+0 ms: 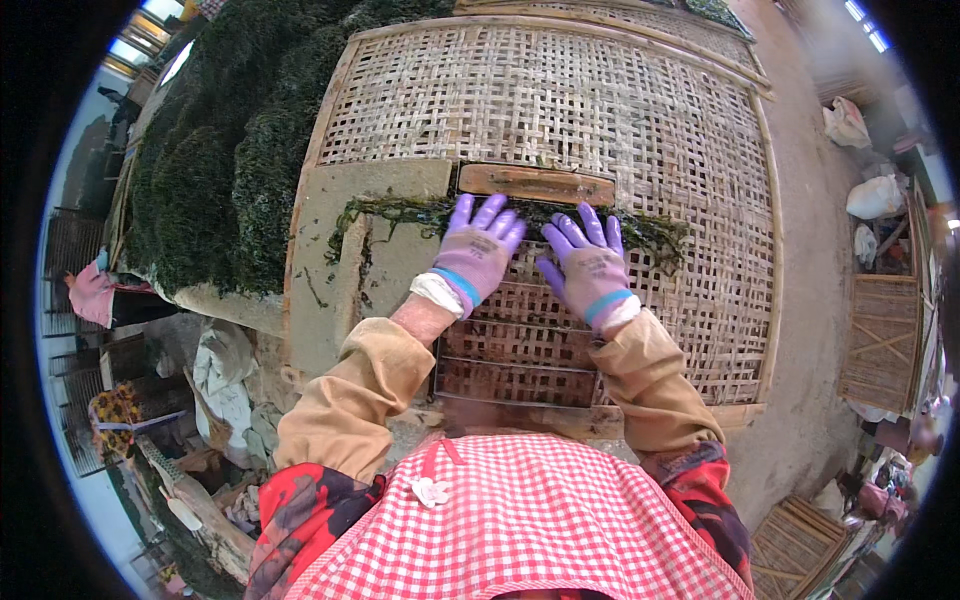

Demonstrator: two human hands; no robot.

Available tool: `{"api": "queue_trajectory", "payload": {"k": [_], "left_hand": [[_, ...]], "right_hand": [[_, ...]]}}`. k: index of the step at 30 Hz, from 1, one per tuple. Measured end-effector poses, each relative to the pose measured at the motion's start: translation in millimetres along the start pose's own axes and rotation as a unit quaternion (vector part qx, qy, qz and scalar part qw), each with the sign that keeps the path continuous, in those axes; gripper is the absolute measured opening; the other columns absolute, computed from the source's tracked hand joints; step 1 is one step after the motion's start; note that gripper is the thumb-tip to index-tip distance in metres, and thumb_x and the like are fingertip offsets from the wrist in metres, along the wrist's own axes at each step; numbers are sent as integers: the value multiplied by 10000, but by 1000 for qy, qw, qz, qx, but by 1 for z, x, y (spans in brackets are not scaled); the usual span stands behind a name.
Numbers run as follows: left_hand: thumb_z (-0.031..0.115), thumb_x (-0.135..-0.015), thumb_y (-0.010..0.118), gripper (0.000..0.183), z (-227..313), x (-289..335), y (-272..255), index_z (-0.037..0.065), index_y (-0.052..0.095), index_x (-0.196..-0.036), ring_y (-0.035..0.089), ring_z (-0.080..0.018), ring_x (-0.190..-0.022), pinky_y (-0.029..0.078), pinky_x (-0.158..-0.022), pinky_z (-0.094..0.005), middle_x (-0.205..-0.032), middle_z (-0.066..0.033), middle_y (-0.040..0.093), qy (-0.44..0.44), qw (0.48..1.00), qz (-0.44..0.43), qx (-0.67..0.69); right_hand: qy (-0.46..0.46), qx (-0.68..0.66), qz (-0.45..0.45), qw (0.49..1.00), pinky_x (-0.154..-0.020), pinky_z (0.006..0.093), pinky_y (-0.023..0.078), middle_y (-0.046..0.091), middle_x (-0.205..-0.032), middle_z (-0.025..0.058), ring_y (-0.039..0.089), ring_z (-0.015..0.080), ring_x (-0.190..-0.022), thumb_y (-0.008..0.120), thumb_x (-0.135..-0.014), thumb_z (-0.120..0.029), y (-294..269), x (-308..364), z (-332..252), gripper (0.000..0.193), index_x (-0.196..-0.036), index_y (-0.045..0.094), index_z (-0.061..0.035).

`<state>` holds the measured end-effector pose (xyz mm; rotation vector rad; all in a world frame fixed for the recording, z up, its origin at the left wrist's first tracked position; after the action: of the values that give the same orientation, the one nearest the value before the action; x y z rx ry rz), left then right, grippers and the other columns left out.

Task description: The person repeatedly picks up bundles of green seaweed from a large pile and places them into a rectangular frame on a woven drying rack. They spread and press the seaweed to form a uniform layer within the frame, repeating this process multiple times.

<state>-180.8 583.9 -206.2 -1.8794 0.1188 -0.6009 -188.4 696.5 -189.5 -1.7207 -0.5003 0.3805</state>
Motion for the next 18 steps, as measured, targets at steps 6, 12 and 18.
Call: {"api": "queue_trajectory", "payload": {"k": [6, 12, 18], "left_hand": [[179, -951, 462, 601, -28, 8, 23, 239, 340, -1537, 178, -245, -1518, 64, -1215, -591, -1620, 23, 290, -75, 996, -32, 34], [118, -931, 435, 629, 9, -5, -2, 212, 328, -1544, 164, -257, -1520, 59, -1217, -579, -1621, -13, 286, -24, 997, 40, 65], [98, -895, 553, 578, -62, 31, -29, 238, 474, -1450, 335, -248, -1450, 168, -1224, -500, -1520, -30, 445, -139, 957, 184, 178]], "right_hand": [[118, -21, -50, 992, -1219, 535, 133, 472, -1501, 72, 237, 320, -1492, 447, -996, -469, -7, 13, 45, 522, -1400, 528, -148], [100, 81, 71, 989, -1224, 540, 83, 435, -1530, 87, 206, 329, -1503, 406, -1001, -526, 18, 19, 54, 593, -1454, 472, -149], [155, 22, 39, 987, -1190, 607, 133, 484, -1483, 101, 270, 378, -1464, 471, -987, -476, 12, 31, 52, 540, -1406, 520, -139]]}}
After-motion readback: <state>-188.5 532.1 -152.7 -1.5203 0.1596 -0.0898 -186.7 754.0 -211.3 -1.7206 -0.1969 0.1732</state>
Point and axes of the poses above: each hand's wrist, its own x-axis away from the middle knuckle, its own y-axis out of the palm, z = x × y, the point moved 10 cm from there along -x, towards the middle knuckle
